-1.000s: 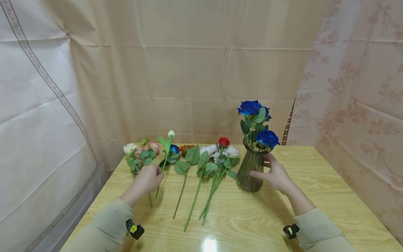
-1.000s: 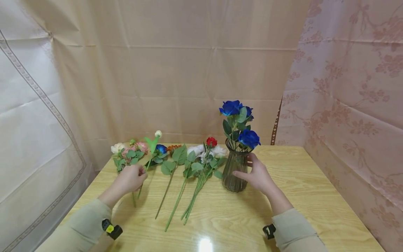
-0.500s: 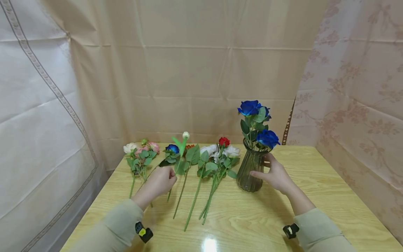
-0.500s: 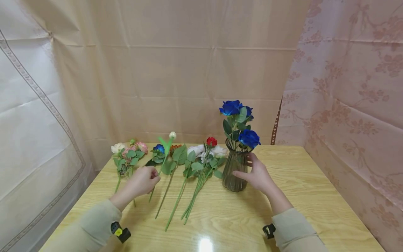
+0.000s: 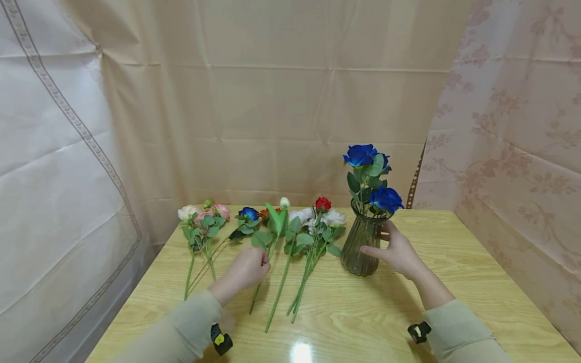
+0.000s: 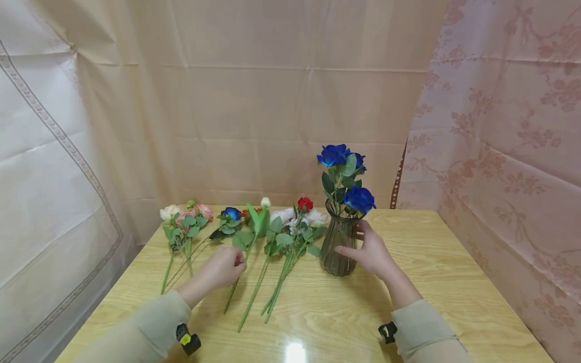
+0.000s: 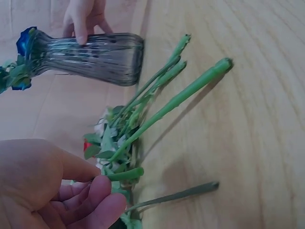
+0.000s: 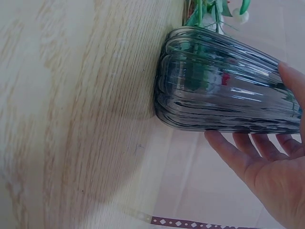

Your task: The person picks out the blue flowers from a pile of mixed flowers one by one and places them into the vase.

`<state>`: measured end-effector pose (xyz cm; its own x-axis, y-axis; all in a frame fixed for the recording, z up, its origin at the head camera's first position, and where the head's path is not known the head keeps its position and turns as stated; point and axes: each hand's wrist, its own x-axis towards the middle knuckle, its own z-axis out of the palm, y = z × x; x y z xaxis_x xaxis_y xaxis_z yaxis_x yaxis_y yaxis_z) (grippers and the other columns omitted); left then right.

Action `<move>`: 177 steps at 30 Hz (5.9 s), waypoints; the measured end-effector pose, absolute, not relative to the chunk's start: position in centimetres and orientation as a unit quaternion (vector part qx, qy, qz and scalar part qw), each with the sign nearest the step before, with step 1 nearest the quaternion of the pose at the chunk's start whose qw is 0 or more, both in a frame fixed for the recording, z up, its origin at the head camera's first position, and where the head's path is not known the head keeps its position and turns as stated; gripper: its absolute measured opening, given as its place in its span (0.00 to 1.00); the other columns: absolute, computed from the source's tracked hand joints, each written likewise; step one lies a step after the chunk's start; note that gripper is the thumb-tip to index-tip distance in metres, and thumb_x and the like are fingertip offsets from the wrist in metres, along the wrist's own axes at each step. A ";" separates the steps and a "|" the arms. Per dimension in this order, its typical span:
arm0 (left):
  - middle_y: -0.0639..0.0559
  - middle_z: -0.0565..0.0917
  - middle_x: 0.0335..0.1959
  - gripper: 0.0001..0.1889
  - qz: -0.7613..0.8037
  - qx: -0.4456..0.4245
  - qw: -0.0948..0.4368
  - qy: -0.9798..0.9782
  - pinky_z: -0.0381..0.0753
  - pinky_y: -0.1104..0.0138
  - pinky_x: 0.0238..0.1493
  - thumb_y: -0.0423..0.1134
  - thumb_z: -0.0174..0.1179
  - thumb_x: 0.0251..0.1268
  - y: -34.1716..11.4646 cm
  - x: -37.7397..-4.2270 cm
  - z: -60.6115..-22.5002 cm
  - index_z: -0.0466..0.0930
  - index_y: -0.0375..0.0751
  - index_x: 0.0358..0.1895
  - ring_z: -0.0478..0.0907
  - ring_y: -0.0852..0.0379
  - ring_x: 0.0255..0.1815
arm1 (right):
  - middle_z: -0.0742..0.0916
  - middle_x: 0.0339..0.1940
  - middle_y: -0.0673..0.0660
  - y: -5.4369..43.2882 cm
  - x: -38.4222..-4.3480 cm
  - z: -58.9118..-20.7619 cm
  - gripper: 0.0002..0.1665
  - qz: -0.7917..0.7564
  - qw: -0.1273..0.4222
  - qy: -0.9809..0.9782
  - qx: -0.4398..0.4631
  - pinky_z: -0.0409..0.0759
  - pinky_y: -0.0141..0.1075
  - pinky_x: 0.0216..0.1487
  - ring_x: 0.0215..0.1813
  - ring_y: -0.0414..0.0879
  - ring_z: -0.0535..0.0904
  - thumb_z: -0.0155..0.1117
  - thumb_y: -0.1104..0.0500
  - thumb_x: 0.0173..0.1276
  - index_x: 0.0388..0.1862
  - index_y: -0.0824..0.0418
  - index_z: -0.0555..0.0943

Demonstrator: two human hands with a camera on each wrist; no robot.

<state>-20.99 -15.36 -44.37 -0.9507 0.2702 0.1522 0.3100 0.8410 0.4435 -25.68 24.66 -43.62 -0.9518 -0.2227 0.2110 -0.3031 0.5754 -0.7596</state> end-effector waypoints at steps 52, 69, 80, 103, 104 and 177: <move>0.52 0.81 0.39 0.19 -0.213 -0.122 0.125 -0.961 0.80 0.60 0.34 0.53 0.69 0.66 -16.0 -21.1 -42.3 0.83 0.42 0.49 0.79 0.56 0.35 | 0.69 0.72 0.72 24.6 -25.7 -43.6 0.61 0.439 0.038 -0.886 0.143 0.80 0.59 0.55 0.69 0.73 0.68 0.77 0.42 0.63 0.81 0.64 0.51; 0.34 0.70 0.70 0.45 -0.157 -0.065 0.126 -0.977 0.69 0.36 0.61 0.62 0.69 0.61 -20.6 -22.1 -42.4 0.67 0.37 0.74 0.68 0.32 0.67 | 0.69 0.71 0.73 24.4 -25.7 -43.7 0.61 0.440 0.040 -0.885 0.143 0.80 0.59 0.55 0.69 0.73 0.68 0.77 0.43 0.63 0.81 0.64 0.52; 0.31 0.67 0.71 0.59 -0.118 -0.028 0.097 -0.988 0.71 0.35 0.56 0.72 0.71 0.49 -22.5 -22.3 -43.3 0.61 0.35 0.77 0.66 0.30 0.67 | 0.69 0.71 0.73 24.5 -25.7 -43.6 0.62 0.440 0.039 -0.885 0.145 0.80 0.59 0.54 0.69 0.74 0.68 0.77 0.42 0.62 0.81 0.65 0.51; 0.24 0.69 0.67 0.50 -0.135 0.026 0.008 -0.990 0.75 0.35 0.53 0.58 0.72 0.57 -25.0 -22.2 -44.7 0.64 0.27 0.74 0.72 0.26 0.61 | 0.69 0.71 0.73 24.6 -25.7 -43.6 0.62 0.434 0.041 -0.888 0.145 0.80 0.59 0.55 0.68 0.73 0.69 0.78 0.43 0.62 0.81 0.64 0.51; 0.24 0.69 0.66 0.48 -0.137 0.028 0.006 -0.990 0.76 0.36 0.52 0.58 0.72 0.57 -25.0 -22.2 -44.8 0.66 0.26 0.72 0.73 0.26 0.59 | 0.69 0.71 0.73 24.6 -25.7 -43.6 0.62 0.435 0.041 -0.888 0.145 0.80 0.59 0.55 0.68 0.73 0.69 0.78 0.43 0.62 0.81 0.64 0.51; 0.52 0.78 0.28 0.05 -0.303 -0.087 0.167 -0.934 0.74 0.63 0.27 0.36 0.61 0.73 -20.3 -21.9 -42.1 0.79 0.39 0.37 0.72 0.58 0.23 | 0.69 0.71 0.75 24.6 -25.6 -43.6 0.61 0.431 0.038 -0.890 0.144 0.79 0.60 0.56 0.68 0.74 0.69 0.77 0.43 0.63 0.80 0.67 0.52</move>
